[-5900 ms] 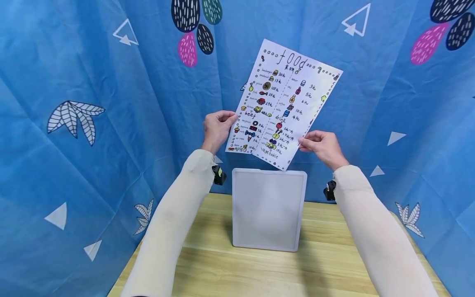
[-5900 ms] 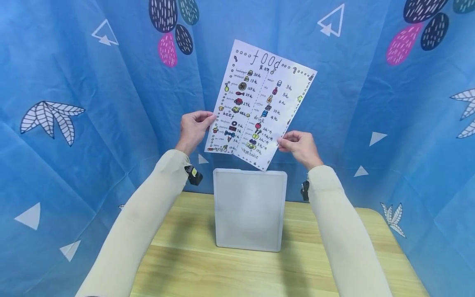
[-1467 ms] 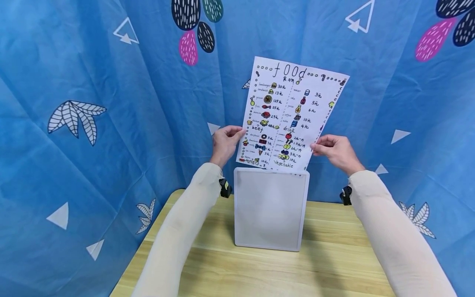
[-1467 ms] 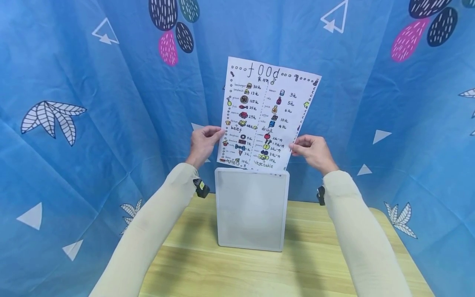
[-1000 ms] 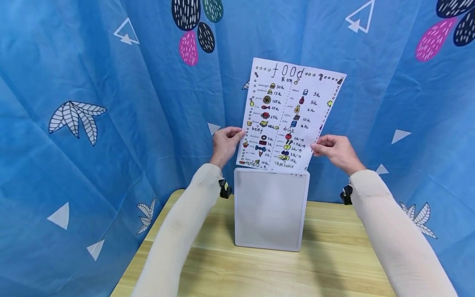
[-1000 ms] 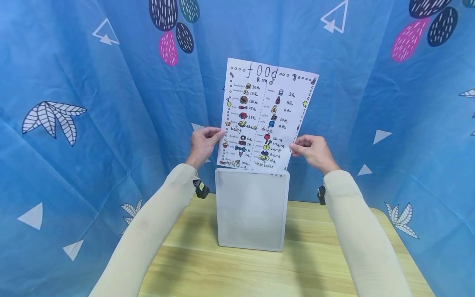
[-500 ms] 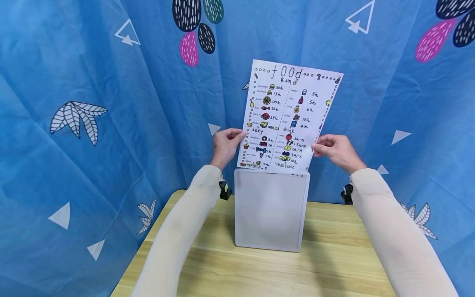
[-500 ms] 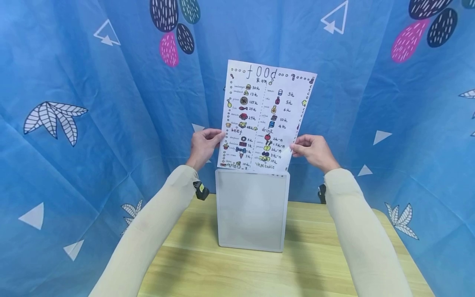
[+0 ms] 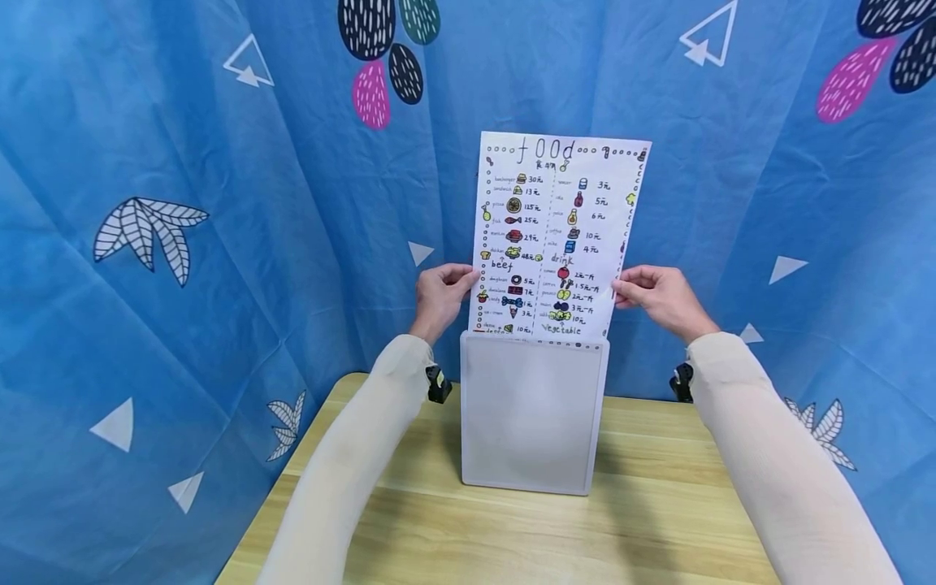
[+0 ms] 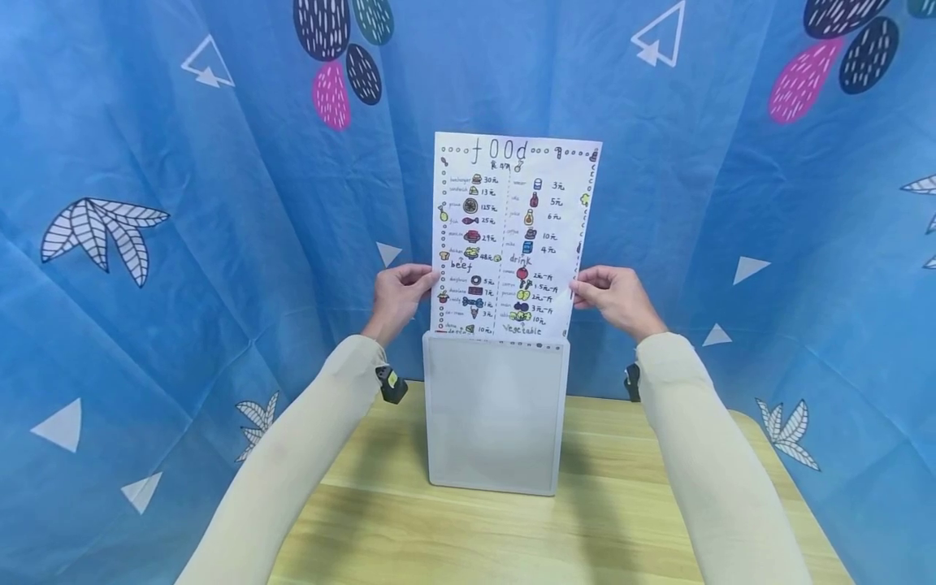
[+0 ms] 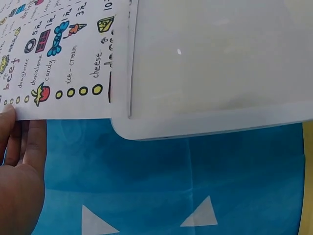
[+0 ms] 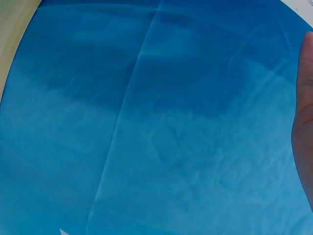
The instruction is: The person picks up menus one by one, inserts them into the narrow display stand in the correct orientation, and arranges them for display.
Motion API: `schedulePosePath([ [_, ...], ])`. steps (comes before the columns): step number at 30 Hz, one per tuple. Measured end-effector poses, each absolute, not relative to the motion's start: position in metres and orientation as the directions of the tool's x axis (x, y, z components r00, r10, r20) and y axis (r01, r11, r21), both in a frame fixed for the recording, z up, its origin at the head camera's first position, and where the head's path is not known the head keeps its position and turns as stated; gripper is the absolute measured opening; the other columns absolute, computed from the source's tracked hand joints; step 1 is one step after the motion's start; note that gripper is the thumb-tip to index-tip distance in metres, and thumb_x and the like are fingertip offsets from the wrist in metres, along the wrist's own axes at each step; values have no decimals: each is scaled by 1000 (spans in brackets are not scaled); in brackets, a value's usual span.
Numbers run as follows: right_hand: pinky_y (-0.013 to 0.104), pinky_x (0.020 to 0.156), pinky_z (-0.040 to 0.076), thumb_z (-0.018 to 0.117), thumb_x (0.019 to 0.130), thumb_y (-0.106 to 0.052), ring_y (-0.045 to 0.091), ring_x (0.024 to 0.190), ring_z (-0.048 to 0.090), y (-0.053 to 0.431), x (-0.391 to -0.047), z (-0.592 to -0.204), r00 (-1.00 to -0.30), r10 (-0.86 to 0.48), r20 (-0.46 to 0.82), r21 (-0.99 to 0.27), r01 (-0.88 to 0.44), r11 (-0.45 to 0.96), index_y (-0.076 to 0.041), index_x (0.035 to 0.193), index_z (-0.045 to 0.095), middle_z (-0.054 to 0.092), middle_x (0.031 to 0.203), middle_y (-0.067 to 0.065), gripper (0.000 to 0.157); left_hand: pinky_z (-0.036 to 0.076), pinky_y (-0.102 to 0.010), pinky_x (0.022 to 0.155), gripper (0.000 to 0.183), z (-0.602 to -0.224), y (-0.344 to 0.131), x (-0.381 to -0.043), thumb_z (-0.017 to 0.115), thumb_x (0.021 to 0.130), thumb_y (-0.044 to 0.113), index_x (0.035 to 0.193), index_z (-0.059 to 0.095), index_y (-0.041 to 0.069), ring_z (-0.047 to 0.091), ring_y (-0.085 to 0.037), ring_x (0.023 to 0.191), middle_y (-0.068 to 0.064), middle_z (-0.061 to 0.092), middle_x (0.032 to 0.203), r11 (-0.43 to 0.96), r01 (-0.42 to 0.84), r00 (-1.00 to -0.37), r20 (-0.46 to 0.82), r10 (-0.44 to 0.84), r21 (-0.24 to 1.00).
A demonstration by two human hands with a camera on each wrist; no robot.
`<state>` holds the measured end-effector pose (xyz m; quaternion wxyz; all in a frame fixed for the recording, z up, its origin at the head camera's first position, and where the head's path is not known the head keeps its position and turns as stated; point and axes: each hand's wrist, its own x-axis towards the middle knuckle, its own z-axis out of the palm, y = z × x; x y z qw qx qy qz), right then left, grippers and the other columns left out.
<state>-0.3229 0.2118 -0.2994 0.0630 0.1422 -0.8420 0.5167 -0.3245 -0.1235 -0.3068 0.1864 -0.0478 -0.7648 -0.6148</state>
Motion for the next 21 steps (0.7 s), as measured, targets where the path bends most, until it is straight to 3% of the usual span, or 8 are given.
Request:
schedulePosePath([
  [6,23,79,58,64,100,-23,9,78,72,209,-322,-300,-952,-166,259,-844,-306,440,9,113,64,73,100,11,35,56,-44,91,22,-310,-128,-322,71,94,14,110,74,0,72,-27,94,-14,71,101,222,299,-933,333,-135,928],
  [14,20,75,58,65,99,-20,11,78,72,206,-319,-303,-953,-178,245,-848,-300,437,11,113,64,73,97,12,34,59,-34,85,20,-318,-135,-321,72,93,13,109,75,0,72,-26,93,-14,71,102,229,247,-954,278,-115,942],
  [21,19,73,57,66,99,-20,14,80,72,205,-320,-305,-950,-185,250,-837,-308,453,9,113,66,72,99,15,33,59,-35,85,20,-326,-140,-320,73,92,14,108,75,1,71,-25,92,-14,70,102,216,234,-960,260,-103,948],
])
